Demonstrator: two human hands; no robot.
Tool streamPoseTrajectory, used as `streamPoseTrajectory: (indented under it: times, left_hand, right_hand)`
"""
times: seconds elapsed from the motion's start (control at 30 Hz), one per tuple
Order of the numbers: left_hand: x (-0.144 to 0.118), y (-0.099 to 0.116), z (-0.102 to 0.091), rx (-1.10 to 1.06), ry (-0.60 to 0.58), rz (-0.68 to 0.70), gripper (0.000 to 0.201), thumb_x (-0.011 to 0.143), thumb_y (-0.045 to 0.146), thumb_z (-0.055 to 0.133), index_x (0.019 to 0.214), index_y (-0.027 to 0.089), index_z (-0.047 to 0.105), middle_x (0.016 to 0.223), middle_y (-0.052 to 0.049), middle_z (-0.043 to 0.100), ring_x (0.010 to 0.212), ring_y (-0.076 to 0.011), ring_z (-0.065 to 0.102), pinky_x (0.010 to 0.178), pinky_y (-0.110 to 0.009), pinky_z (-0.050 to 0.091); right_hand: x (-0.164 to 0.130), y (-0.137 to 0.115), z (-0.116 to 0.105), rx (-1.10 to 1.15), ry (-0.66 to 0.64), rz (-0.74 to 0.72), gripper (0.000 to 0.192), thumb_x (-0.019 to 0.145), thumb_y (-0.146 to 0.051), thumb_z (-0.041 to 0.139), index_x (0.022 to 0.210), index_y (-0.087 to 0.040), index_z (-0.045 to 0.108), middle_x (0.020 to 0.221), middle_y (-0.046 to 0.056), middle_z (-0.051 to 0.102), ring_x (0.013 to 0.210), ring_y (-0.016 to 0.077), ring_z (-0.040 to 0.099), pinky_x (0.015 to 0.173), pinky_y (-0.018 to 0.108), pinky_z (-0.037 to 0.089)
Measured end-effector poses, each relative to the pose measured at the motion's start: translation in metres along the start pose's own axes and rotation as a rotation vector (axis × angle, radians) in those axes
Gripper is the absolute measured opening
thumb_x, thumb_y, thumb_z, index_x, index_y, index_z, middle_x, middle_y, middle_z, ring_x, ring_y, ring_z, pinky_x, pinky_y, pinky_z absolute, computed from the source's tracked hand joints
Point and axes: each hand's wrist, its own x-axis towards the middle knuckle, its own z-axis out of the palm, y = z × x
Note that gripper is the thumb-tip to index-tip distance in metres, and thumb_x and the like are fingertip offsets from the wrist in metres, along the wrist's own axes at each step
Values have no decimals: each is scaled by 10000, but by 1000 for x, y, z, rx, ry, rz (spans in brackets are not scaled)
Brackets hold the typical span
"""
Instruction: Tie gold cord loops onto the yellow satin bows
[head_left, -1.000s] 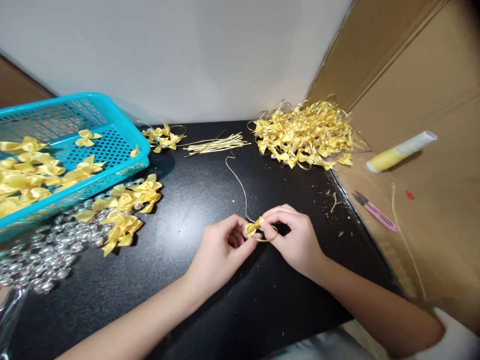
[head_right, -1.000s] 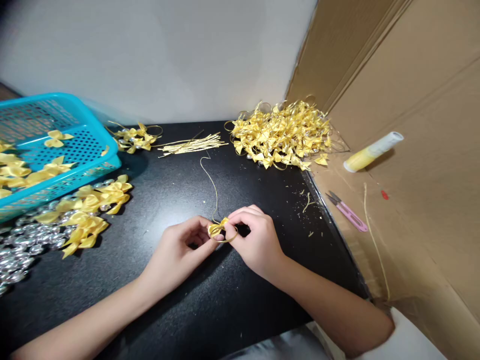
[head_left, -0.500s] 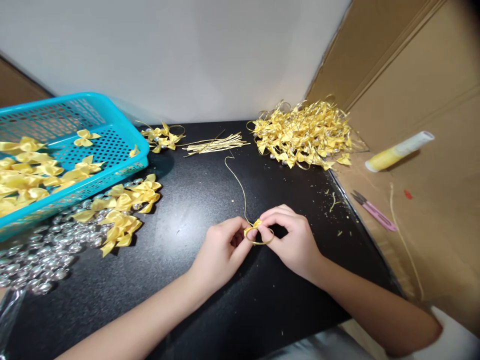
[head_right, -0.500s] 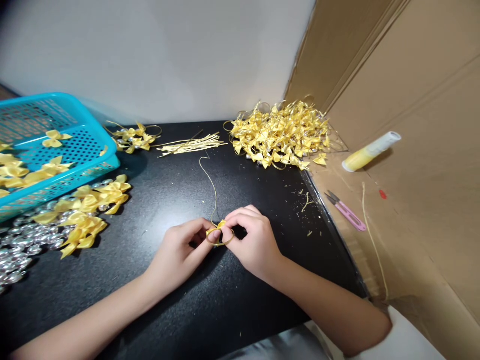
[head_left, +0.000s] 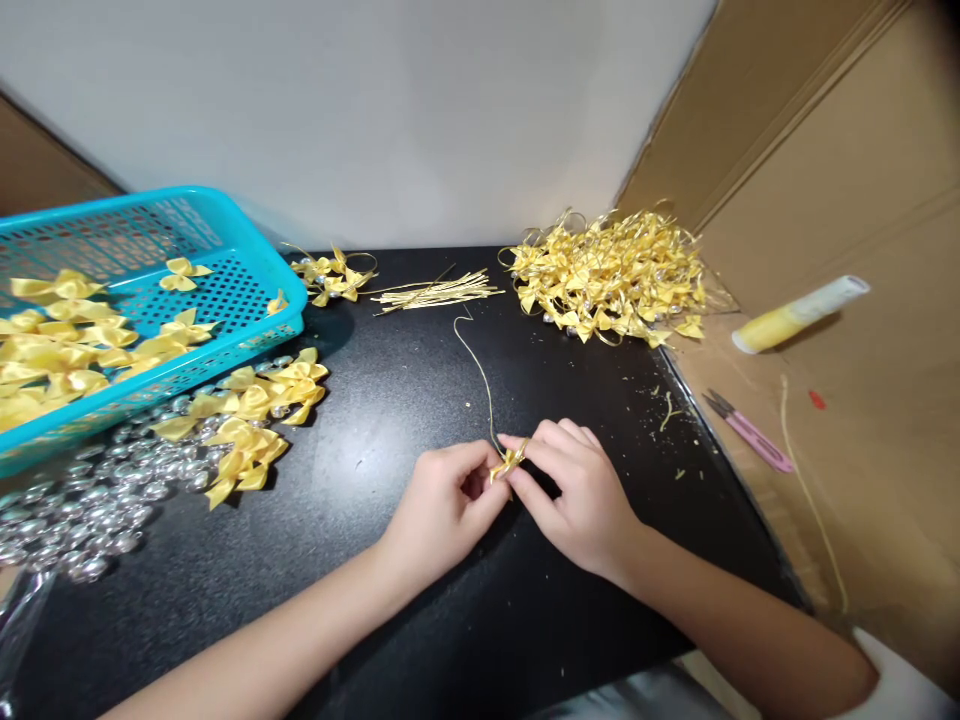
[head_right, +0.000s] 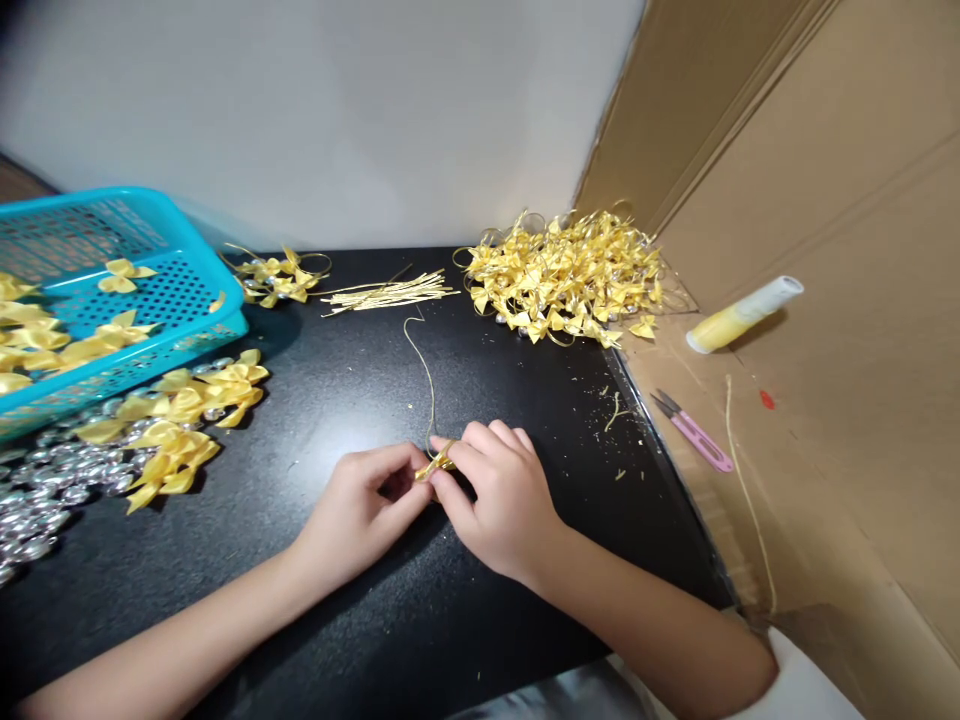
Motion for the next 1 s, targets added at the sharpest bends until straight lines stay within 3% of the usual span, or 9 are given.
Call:
streamPoseTrajectory:
  times: [0.1, 0.27, 0.4, 0.53, 0.7, 0.83, 1.0]
  left_hand:
    - [0, 3, 0, 69, -38, 61, 232, 849, 156, 533, 619, 165, 501, 522, 65, 425, 480, -69, 371, 485, -180, 298]
    - [-1, 4, 1, 58, -62, 41, 232, 869, 189, 522, 638, 163, 520, 530, 62, 434, 481, -70, 376, 489, -189, 291]
    - [0, 0, -1, -67, -59, -102, 280, 855, 274, 546, 602, 170, 486, 537, 55, 419, 514, -85, 378, 503, -205, 299]
    - [8, -4, -7, -296, -61, -244, 270, 822, 368, 592, 648, 165, 554, 572, 36, 486, 548, -103, 421, 525, -218, 331]
    - [18, -4, -14, -508, 54, -335, 287, 771, 410, 656, 638, 168, 578, 560, 41, 506, 521, -95, 421, 524, -214, 348]
    - [22, -2, -18, -609, 121, -351, 228, 744, 344, 692, 632, 165, 605, 571, 27, 545, 545, -104, 467, 570, -231, 397]
    - [24, -6, -19, -699, 146, -396, 236, 718, 344, 740, 645, 158, 613, 565, 35, 549, 540, -93, 474, 567, -222, 395]
  right_hand:
    - [3, 3, -1, 89, -84, 41, 163, 932, -196, 544, 860, -178, 690, 760, 23, 595, 739, 168, 509, 694, 322, 360]
    - [7, 6, -1, 297, -49, 105, 187, 890, -107, 571, 720, -177, 607, 724, -4, 548, 706, 134, 480, 686, 289, 360]
    - [7, 4, -4, 483, -80, 152, 160, 915, -158, 555, 761, -193, 581, 766, 1, 536, 769, 146, 490, 730, 295, 386]
    - [7, 5, -16, 730, -110, 70, 175, 966, -282, 515, 815, -216, 572, 907, 30, 556, 914, 174, 519, 844, 342, 409]
    - [7, 14, -33, 989, 22, 2, 210, 959, -379, 529, 802, -244, 566, 779, 21, 547, 837, 189, 528, 790, 360, 444]
    - [9, 19, -44, 985, 159, -2, 266, 912, -440, 577, 733, -244, 555, 635, 8, 459, 711, 192, 475, 683, 352, 438]
    - [13, 18, -55, 1020, 273, -16, 306, 880, -431, 618, 661, -244, 514, 549, -16, 353, 664, 188, 435, 698, 357, 430]
